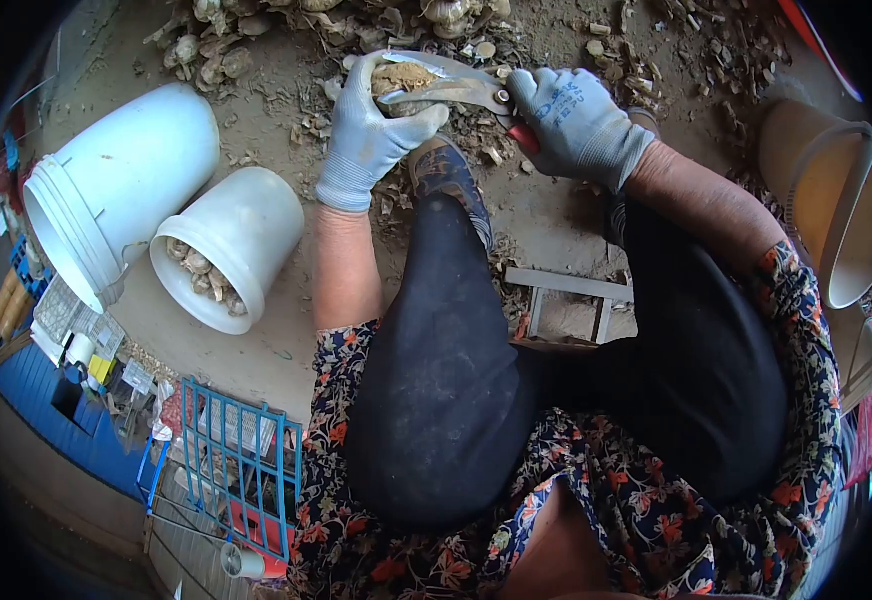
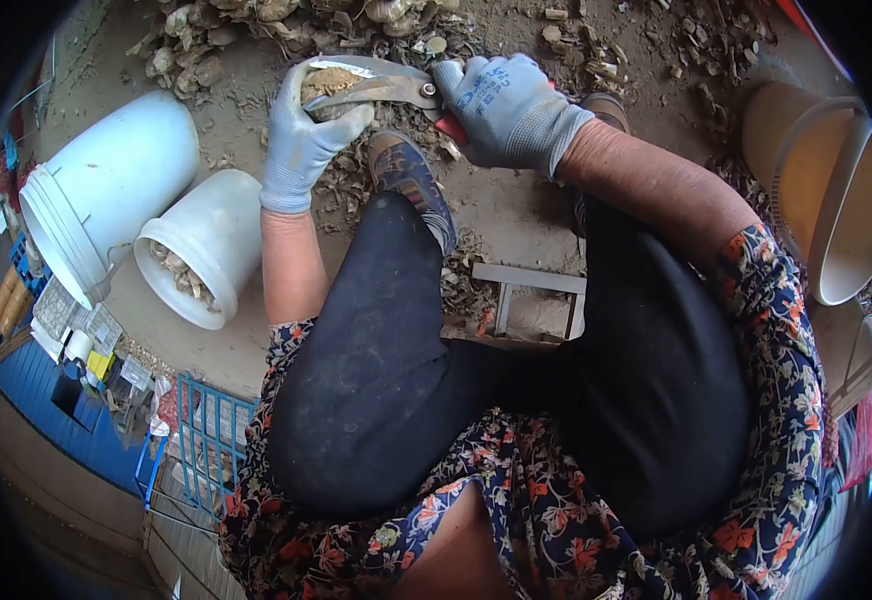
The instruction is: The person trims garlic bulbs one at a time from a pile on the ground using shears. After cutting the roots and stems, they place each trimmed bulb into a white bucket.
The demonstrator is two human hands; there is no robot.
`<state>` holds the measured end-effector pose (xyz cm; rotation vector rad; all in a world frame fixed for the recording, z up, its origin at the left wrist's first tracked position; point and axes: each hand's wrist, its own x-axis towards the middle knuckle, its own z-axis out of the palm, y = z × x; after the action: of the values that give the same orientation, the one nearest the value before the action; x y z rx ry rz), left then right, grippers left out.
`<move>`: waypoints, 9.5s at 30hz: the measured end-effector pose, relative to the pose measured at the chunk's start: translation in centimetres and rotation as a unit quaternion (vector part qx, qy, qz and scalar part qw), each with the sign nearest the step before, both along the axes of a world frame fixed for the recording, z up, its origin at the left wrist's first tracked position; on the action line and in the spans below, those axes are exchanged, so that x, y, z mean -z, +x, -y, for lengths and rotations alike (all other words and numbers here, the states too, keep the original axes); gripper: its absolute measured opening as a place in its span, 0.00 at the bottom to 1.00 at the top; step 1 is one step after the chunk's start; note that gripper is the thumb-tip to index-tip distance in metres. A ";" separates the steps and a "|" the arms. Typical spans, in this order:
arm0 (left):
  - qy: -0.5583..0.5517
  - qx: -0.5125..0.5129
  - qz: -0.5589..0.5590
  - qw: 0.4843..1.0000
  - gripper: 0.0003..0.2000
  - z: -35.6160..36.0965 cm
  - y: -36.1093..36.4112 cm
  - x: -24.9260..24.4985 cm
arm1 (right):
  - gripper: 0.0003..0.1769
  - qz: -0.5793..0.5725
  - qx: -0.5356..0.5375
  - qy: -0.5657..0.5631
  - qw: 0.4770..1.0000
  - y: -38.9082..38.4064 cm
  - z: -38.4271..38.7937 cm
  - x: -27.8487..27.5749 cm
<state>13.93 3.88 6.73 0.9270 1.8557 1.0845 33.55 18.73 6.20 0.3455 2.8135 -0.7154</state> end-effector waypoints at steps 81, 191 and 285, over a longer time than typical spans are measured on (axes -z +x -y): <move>0.100 -0.016 -0.498 0.861 0.33 -0.7 -1.0 -2.7 | 0.19 0.076 0.142 -0.389 0.907 -1.1 -0.4 -3.8; -0.067 -0.187 -0.105 0.975 0.33 2.3 2.1 -3.4 | 0.25 -0.049 0.055 -0.193 0.979 1.3 3.1 -0.2; 0.060 -0.038 0.531 0.844 0.31 2.5 2.3 0.2 | 0.18 0.026 0.045 -0.167 0.985 4.9 0.8 0.5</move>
<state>16.26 1.39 6.56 0.1729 0.8934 1.3750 38.46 17.96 5.70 0.4235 2.5803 -1.1584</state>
